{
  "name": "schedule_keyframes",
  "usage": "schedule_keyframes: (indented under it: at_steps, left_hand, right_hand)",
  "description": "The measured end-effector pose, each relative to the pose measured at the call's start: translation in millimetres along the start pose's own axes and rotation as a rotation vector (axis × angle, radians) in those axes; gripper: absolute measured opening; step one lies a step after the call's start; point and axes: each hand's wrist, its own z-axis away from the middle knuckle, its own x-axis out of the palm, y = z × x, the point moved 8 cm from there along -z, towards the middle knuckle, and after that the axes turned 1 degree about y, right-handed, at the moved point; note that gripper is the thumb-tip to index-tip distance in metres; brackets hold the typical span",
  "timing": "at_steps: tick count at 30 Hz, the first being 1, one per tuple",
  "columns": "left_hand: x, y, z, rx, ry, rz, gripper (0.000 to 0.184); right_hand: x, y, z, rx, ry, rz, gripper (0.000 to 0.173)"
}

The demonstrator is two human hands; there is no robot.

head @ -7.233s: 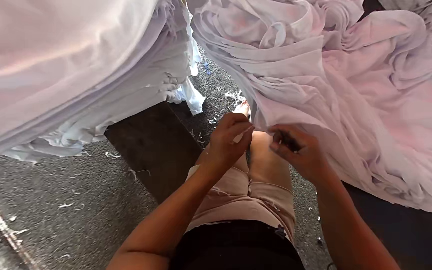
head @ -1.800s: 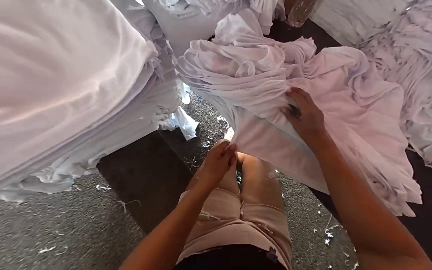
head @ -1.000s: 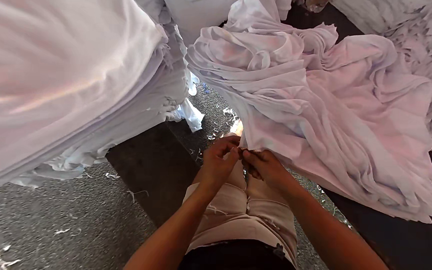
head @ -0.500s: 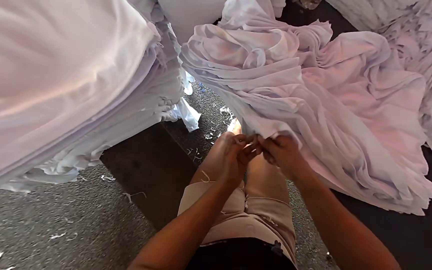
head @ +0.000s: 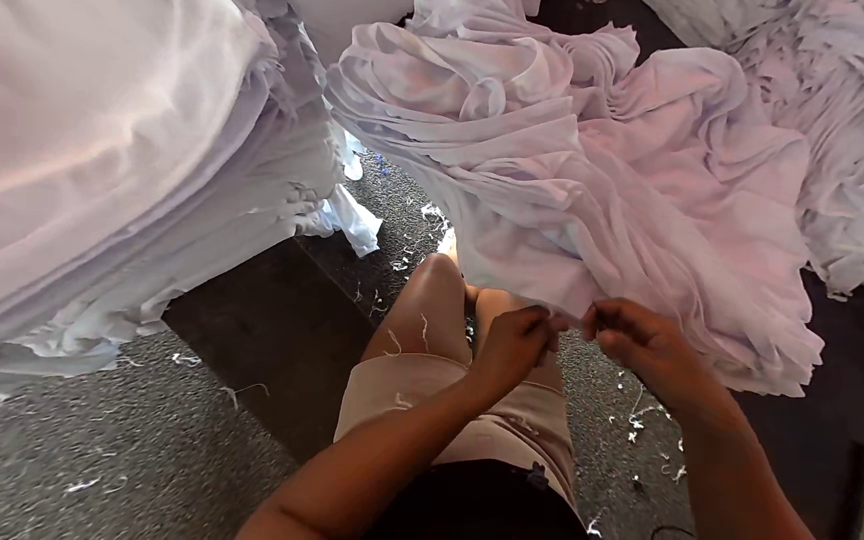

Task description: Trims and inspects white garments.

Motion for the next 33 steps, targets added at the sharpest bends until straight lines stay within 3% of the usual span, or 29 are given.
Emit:
schedule_keyframes:
  at_steps: [2, 5, 10, 12, 15, 18, 20, 22, 26, 28, 30, 33]
  left_hand:
    - [-8, -2, 13, 0.064, 0.013, -0.015, 0.024]
    - [-15, -4, 22, 0.08, 0.04, 0.012, 0.024]
    - [-6, 2, 22, 0.143, 0.022, 0.017, 0.024]
    - [-5, 3, 20, 0.157, 0.012, -0.013, 0.025]
    - [-18, 1, 19, 0.123, 0.009, -0.328, 0.034]
    - [-69, -10, 12, 0.072, 0.34, -0.472, 0.035]
    - [-103, -17, 3, 0.104, 0.521, -0.409, 0.049]
    - [-116, -15, -7, 0.175, 0.554, -0.32, 0.055]
    - [-107, 7, -11, 0.267, 0.516, -0.272, 0.021]
    - [-104, 8, -8, 0.321, 0.517, -0.194, 0.015]
    - [-103, -3, -9, 0.237, 0.524, -0.047, 0.023]
    - [-101, -18, -19, 0.029, 0.501, 0.023, 0.052]
  right_hand:
    - [8, 11, 14, -0.059, 0.044, 0.246, 0.031]
    - [17, 13, 21, -0.204, 0.267, 0.589, 0.029]
    - [35, -11, 7, -0.39, 0.459, 0.853, 0.025]
    - [32, -16, -2, -0.408, 0.479, 0.867, 0.024]
    - [13, -19, -18, -0.357, 0.469, 0.825, 0.024]
    - [-5, -25, -36, -0.294, 0.422, 0.758, 0.023]
    - [-6, -27, -45, -0.312, 0.395, 0.714, 0.023]
    - [-2, -30, -51, -0.334, 0.386, 0.682, 0.022]
    - [9, -36, -53, -0.327, 0.36, 0.649, 0.02]
    - [13, -35, -49, -0.304, 0.349, 0.594, 0.021]
    - [18, -30, -47, -0.285, 0.334, 0.529, 0.022]
    - [24, -24, -49, -0.268, 0.355, 0.489, 0.023]
